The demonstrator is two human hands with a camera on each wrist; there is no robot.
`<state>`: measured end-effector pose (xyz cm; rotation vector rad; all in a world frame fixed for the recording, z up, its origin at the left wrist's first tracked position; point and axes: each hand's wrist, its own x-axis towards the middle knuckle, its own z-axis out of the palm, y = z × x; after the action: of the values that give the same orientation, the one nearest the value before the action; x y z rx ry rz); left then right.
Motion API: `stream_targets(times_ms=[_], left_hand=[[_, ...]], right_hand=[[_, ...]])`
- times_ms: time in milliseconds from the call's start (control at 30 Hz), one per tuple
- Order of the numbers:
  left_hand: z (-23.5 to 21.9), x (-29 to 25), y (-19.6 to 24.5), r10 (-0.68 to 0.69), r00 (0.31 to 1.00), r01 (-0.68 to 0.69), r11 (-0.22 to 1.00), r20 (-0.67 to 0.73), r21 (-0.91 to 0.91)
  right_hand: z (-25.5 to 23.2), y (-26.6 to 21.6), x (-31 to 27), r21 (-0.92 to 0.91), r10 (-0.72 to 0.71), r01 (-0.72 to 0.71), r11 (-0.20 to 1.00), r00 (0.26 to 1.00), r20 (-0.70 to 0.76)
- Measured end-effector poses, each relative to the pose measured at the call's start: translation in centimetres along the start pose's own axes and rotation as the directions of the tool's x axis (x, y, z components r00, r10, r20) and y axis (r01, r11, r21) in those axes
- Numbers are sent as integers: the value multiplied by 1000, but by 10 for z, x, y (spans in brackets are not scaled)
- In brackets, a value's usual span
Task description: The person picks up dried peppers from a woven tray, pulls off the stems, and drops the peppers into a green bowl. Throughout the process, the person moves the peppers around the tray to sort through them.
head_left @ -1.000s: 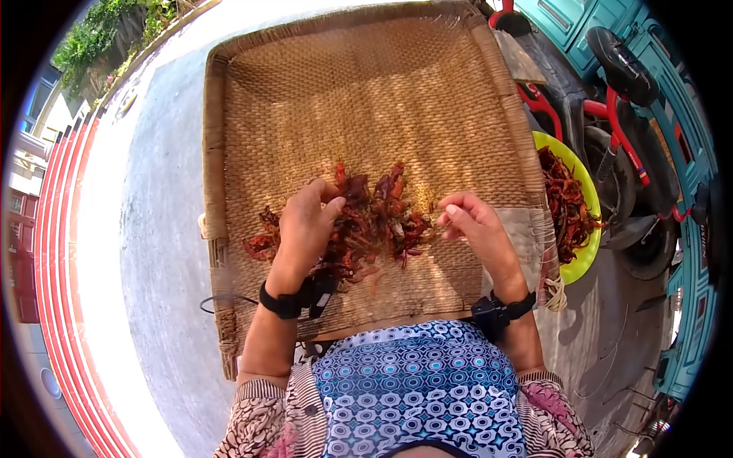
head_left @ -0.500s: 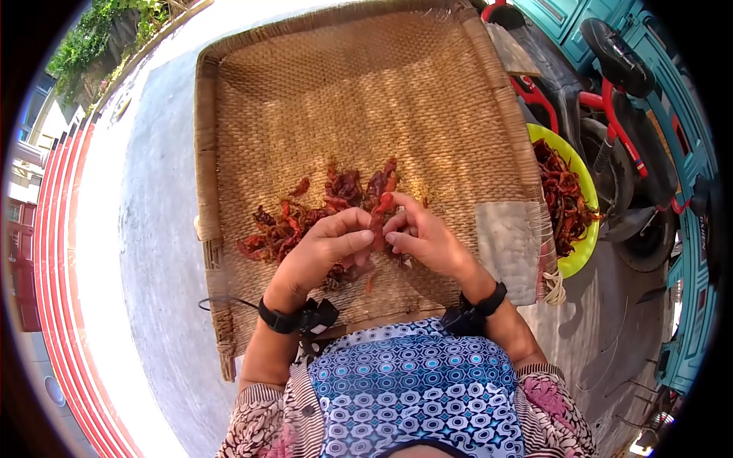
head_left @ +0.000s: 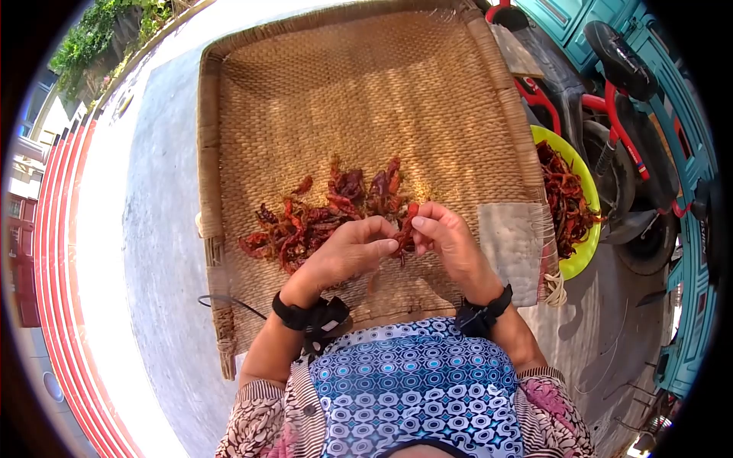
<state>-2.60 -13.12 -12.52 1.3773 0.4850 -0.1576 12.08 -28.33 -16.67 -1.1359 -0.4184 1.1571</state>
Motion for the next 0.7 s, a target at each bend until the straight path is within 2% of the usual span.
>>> stream_targets(times_ms=[33,67,100,167,200,267,300,367,433,500,533,567,633,700], left_hand=[[2,0,4,-9,1000,9,1000,-25,20],[3,1,7,-17,999,19,999,-50,38],[0,3,5,109,982,-76,977,-157,201],[-16,10,-4,389,872,-188,827,-296,530],[-29,12,-8,458,838,-138,704,-297,696],[-38,14,-10,483,795,-88,689,-366,720],[-42,17,-12,494,778,-46,662,-389,748],[-46,22,-17,486,769,84,567,-415,819],[-47,24,-18,479,769,160,497,-424,853],[-46,24,-17,471,779,183,461,-414,868],[-43,22,-14,474,779,161,482,-411,861],[-39,17,-7,476,779,141,501,-408,854],[-32,10,0,490,783,71,540,-382,838],[-26,8,5,527,778,-30,574,-341,818]], right_hand=[[-2,-1,-2,36,4,-3,999,1000,-9],[-5,-6,-4,53,-45,50,997,994,-96],[-8,-14,-5,65,-92,105,992,979,-184],[-26,-28,-7,107,-201,249,963,920,-335],[-44,-37,-9,135,-260,338,932,878,-403],[-85,-54,-14,127,-297,443,887,760,-578],[-100,-63,-20,156,-332,517,842,723,-606],[-123,-76,-28,229,-284,633,740,603,-746],[-135,-80,-35,318,-260,634,705,648,-716],[-134,-68,-34,269,-267,598,755,655,-707],[-129,-62,-34,245,-267,577,779,659,-703],[-120,-57,-33,207,-303,520,829,728,-614],[-84,-54,-27,84,-301,389,917,815,-494],[-50,-48,-19,-85,-238,222,971,920,-311]])
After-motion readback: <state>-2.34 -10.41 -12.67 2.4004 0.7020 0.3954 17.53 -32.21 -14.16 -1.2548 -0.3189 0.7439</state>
